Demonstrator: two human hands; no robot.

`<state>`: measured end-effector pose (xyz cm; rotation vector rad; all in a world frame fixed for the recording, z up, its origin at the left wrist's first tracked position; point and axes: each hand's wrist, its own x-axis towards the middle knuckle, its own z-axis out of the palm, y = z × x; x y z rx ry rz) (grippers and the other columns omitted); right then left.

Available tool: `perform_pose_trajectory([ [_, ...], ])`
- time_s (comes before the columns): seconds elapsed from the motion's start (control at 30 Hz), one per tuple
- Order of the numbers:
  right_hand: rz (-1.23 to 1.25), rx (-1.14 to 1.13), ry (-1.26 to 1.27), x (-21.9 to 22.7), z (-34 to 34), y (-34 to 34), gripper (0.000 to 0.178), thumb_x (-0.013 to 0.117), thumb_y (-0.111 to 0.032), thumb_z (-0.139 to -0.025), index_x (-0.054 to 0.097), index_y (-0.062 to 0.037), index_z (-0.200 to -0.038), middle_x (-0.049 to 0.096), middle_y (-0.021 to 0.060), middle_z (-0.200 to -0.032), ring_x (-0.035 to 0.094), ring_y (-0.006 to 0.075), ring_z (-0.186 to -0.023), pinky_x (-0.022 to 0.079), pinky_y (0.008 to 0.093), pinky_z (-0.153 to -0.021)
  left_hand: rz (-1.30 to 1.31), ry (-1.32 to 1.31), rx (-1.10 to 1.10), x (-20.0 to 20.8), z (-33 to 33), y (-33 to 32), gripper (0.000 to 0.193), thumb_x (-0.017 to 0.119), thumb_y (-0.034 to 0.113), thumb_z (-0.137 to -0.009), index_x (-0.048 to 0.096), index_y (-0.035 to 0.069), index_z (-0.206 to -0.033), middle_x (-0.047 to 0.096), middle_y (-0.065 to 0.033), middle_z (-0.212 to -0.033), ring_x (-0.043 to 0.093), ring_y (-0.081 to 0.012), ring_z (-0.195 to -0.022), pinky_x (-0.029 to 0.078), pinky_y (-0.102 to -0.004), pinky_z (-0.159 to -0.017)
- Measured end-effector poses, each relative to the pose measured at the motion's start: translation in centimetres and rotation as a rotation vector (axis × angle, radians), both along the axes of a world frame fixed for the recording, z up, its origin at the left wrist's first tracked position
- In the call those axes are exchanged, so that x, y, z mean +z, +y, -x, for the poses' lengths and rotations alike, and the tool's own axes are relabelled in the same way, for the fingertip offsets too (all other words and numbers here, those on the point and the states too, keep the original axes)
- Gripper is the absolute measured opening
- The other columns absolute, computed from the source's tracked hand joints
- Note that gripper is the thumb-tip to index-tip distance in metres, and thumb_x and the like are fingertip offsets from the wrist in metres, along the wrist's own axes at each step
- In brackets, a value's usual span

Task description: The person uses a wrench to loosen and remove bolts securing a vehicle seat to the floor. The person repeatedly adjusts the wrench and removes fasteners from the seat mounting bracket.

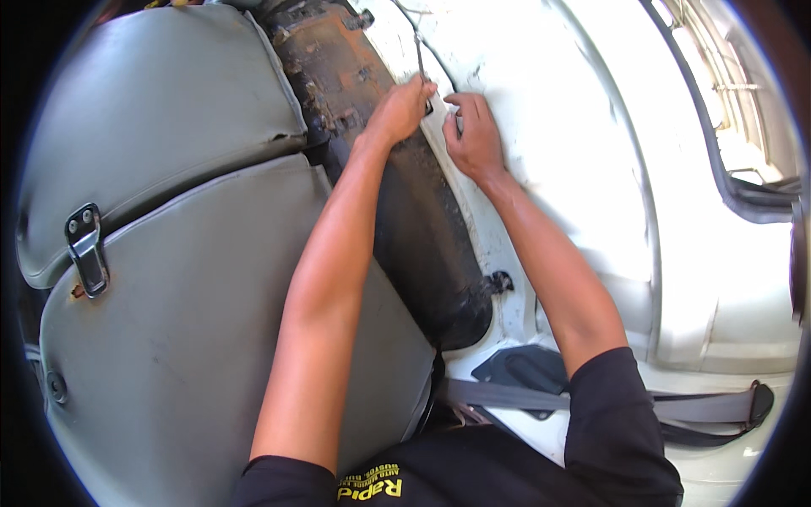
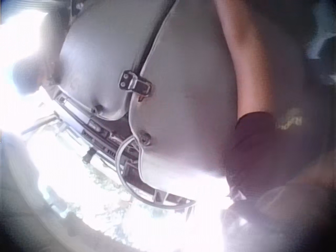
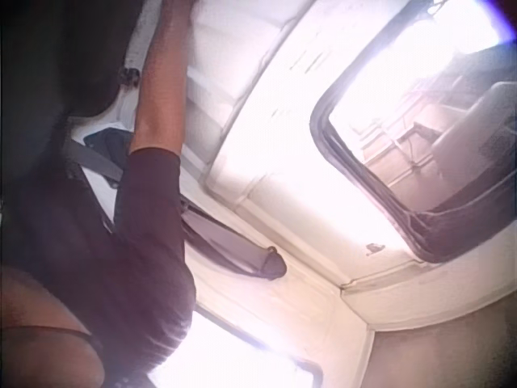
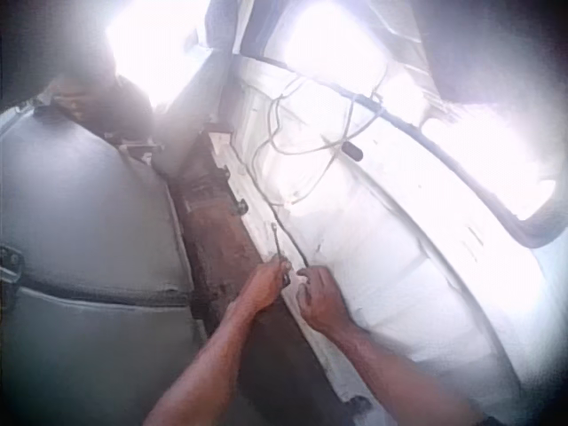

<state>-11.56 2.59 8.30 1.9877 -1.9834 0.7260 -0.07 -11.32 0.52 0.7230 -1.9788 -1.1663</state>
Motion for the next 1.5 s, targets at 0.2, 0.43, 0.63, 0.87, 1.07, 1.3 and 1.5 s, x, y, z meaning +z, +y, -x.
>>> perform_pose_trajectory([
  [0.2, 0.046, 0.313, 0.505, 7.7, -4.6, -7.4, 0.028, 0.069, -0.011, -0.1, 0.076, -0.0094, -0.127, 0.072, 0.0116, -0.135, 0.067, 0.0318, -0.133, 0.055, 0.046, -0.108, 0.051, -0.186, -0.029, 0.0, -1.3, 0.0, 0.036, 0.054, 0.037, -0.118, 0.063, 0.004, -0.129, 0.076, -0.0284, -0.12, 0.07, -0.0513, -0.116, 0.053, -0.0621, -0.096],
  [0.43, -0.997, 0.069, 1.014, 12.3, -4.4, -15.0, 0.027, 0.079, -0.033, -0.1, 0.086, -0.0079, -0.109, 0.083, 0.0184, -0.107, 0.079, 0.0374, -0.109, 0.061, 0.0488, -0.093, 0.026, -0.041, -0.105, 1.1, -2.7, 0.7, 0.027, 0.059, 0.012, -0.106, 0.066, 0.007, -0.132, 0.077, -0.0179, -0.114, 0.07, -0.0428, -0.116, 0.054, -0.0543, -0.096],
  [0.63, -1.12, 0.008, 0.921, 12.8, -4.7, -14.9, 0.038, 0.078, -0.041, -0.101, 0.085, -0.0049, -0.11, 0.083, 0.0215, -0.112, 0.079, 0.0395, -0.111, 0.061, 0.0521, -0.096, 0.191, 0.168, 0.429, -1.1, -3.1, -1.5, 0.024, 0.064, 0.009, -0.101, 0.071, 0.01, -0.124, 0.072, -0.0138, -0.111, 0.066, -0.0385, -0.11, 0.053, -0.0494, -0.1],
  [0.87, -0.788, -0.086, 0.778, 9.3, -3.7, -7.9, 0.018, 0.068, -0.011, -0.095, 0.085, -0.0085, -0.089, 0.083, 0.017, -0.09, 0.083, 0.0347, -0.086, 0.064, 0.0477, -0.073, 0.199, -0.033, 0.378, -2.1, -2.8, 0.0, 0.025, 0.074, 0.016, -0.098, 0.074, 0.012, -0.122, 0.064, -0.011, -0.126, 0.058, -0.0342, -0.125, 0.048, -0.049, -0.107],
  [1.07, -0.452, -0.331, 0.555, 1.8, -4.1, 2.3, 0.007, 0.063, -0.009, -0.099, 0.068, -0.0094, -0.105, 0.077, 0.0161, -0.074, 0.08, 0.0381, -0.072, 0.061, 0.0523, -0.061, 0.206, -0.084, 0.3, -1.9, -2.9, 0.0, 0.031, 0.08, 0.025, -0.097, 0.075, 0.016, -0.126, 0.062, -0.0093, -0.131, 0.056, -0.033, -0.13, 0.045, -0.0494, -0.111],
  [1.3, -0.51, -0.312, 0.521, 7.5, -4.3, -0.9, 0.017, 0.065, -0.022, -0.1, 0.072, -0.006, -0.098, 0.077, 0.0221, -0.081, 0.078, 0.0436, -0.077, 0.061, 0.0555, -0.068, 0.21, -0.133, 0.277, -2.2, -3.7, 0.1, 0.041, 0.086, 0.031, -0.094, 0.074, 0.018, -0.131, 0.061, -0.0075, -0.135, 0.054, -0.0322, -0.135, 0.043, -0.0496, -0.113],
  [1.5, -0.739, -0.193, 0.625, 10.9, -2.8, -6.8, 0.022, 0.069, -0.025, -0.098, 0.081, -0.0066, -0.095, 0.079, 0.0226, -0.09, 0.078, 0.0444, -0.089, 0.062, 0.0553, -0.079, 0.181, -0.113, 0.251, -1.6, -3.2, 0.2, 0.042, 0.087, 0.033, -0.095, 0.073, 0.019, -0.132, 0.061, -0.0069, -0.137, 0.054, -0.0324, -0.137, 0.042, -0.0508, -0.114],
])
